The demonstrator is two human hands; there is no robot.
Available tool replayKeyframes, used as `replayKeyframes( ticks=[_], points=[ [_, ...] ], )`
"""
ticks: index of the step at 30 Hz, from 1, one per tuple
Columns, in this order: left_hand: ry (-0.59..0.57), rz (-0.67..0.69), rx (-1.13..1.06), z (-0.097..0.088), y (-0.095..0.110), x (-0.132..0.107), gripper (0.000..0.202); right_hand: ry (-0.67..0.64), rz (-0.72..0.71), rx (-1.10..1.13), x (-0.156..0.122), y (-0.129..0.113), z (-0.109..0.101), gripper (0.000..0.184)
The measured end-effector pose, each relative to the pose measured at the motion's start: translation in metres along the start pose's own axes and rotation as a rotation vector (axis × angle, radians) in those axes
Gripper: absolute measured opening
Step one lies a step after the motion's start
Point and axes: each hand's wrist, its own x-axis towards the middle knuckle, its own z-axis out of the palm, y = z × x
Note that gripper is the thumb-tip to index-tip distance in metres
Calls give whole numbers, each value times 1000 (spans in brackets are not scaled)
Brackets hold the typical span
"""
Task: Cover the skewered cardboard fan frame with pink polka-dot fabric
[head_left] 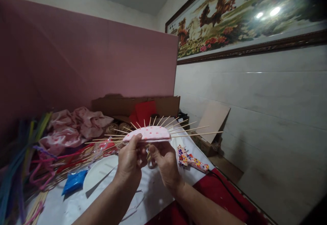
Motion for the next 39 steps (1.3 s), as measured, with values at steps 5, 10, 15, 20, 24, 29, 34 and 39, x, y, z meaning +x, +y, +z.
replayKeyframes(
  ticks=[5, 10, 15, 20, 24, 29, 34, 39],
  points=[
    [-38, 51, -3, -2, -3, 2, 26, 30, -20, -1, 1, 1, 0, 25],
    [-168, 139, 5, -1, -9, 1, 25, 6, -45, 93, 4, 4, -5, 33],
    [-310, 290, 61, -3, -18, 6, 20, 36, -17, 327, 7, -1, -6, 29],
    [-370, 389, 101, -9, -29, 14, 18, -23, 152, 525, 13, -4, -9, 27],
    [-378, 408, 69, -11, -28, 13, 25, -98, 173, 571, 15, -3, -14, 21],
    [-504, 394, 46, -9, -21, 8, 23, -222, 135, 560, 16, -2, -17, 23],
    [-532, 446, 126, -13, -24, 14, 22, -236, 198, 668, 18, -3, -23, 22],
    [-473, 542, 234, -18, -23, 19, 21, -279, 230, 725, 21, -9, -25, 24]
  ],
)
